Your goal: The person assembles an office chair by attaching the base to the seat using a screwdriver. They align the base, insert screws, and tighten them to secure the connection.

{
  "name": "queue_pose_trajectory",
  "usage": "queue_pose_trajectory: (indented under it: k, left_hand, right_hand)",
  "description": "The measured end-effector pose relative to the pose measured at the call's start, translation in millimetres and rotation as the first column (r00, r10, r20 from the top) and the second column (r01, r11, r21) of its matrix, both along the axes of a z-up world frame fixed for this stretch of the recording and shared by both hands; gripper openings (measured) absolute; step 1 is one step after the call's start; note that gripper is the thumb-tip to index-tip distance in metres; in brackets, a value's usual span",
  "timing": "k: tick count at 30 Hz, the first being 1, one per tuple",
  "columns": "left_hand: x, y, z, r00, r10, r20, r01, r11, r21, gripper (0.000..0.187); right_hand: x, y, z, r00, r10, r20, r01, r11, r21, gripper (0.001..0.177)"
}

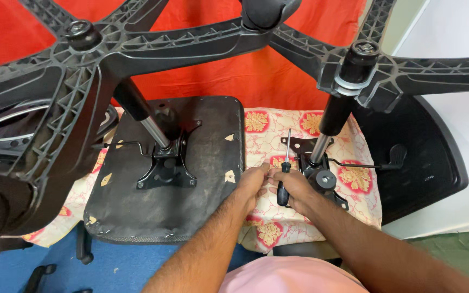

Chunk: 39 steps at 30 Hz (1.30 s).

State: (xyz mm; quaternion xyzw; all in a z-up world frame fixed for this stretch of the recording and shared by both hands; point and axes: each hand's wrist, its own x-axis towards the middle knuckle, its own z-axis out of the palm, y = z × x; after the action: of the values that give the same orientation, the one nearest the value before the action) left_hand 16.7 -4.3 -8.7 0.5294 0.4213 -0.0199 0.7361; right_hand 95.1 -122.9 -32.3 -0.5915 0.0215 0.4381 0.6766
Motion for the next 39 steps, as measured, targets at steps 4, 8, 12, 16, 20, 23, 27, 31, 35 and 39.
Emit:
queue_pose_trajectory:
  k: [4,8,12,16,20,23,27,31,35,39]
  left_hand:
    - [2.7,2.2,-15.3,0.997,0.041,0.072,-0.038,0.999,-0.035,0.031]
    - [0.2,0.2,-25.6,0.993,0.066,0.1,-0.061,0.997,-0.052,0.029]
    - [-10.3,-0.4,-23.4,0.993,0.097,0.071,-0.093,0.994,-0.059,0.029]
    - [-19.7,1.4,-18.0,0.986,0.111,0.126,-0.109,0.994,-0.025,0.029]
    - [-34.1,9.7,-11.1,0.971,0.126,0.204,-0.137,0.99,0.042,0.026]
    - [-45.7,14.8,-2.5,0.954,0.145,0.264,-0.166,0.984,0.058,0.026]
    - [-69.8,23.6,15.1,0.951,0.134,0.278,-0.21,0.941,0.265,0.035]
    - [-96.4,34.1,34.7,0.952,0.189,0.241,-0.278,0.863,0.422,0.037]
    - [-127.7,52.3,49.5,0.95,0.258,0.174,-0.311,0.816,0.487,0.035]
    - [-158.5,72.3,52.0,0.949,0.277,0.15,-0.314,0.79,0.527,0.034]
  right_hand:
    - [7.9,5.8,-16.2,0.999,0.031,0.016,-0.03,0.999,-0.013,0.027]
    - [9.0,4.6,-19.9,0.995,0.064,0.073,-0.062,0.998,-0.032,0.037]
    - [-1.7,0.1,-7.2,0.974,0.047,0.223,-0.035,0.998,-0.059,0.038]
    - [-12.4,1.8,3.9,0.979,0.022,0.201,0.01,0.988,-0.155,0.031]
    - [-24.1,11.0,-5.8,0.957,0.113,0.268,-0.07,0.984,-0.164,0.027]
    - [-31.0,19.8,-27.4,0.937,0.1,0.336,-0.042,0.984,-0.176,0.051]
    - [-31.3,33.8,-56.3,0.892,0.095,0.441,0.01,0.974,-0.228,0.055]
    - [-39.2,41.1,-54.9,0.742,0.114,0.661,0.11,0.952,-0.287,0.043]
    - [-66.3,55.4,-12.9,0.85,0.085,0.52,0.163,0.896,-0.413,0.027]
    - [-105.0,80.2,33.2,0.585,0.038,0.81,0.242,0.945,-0.22,0.026]
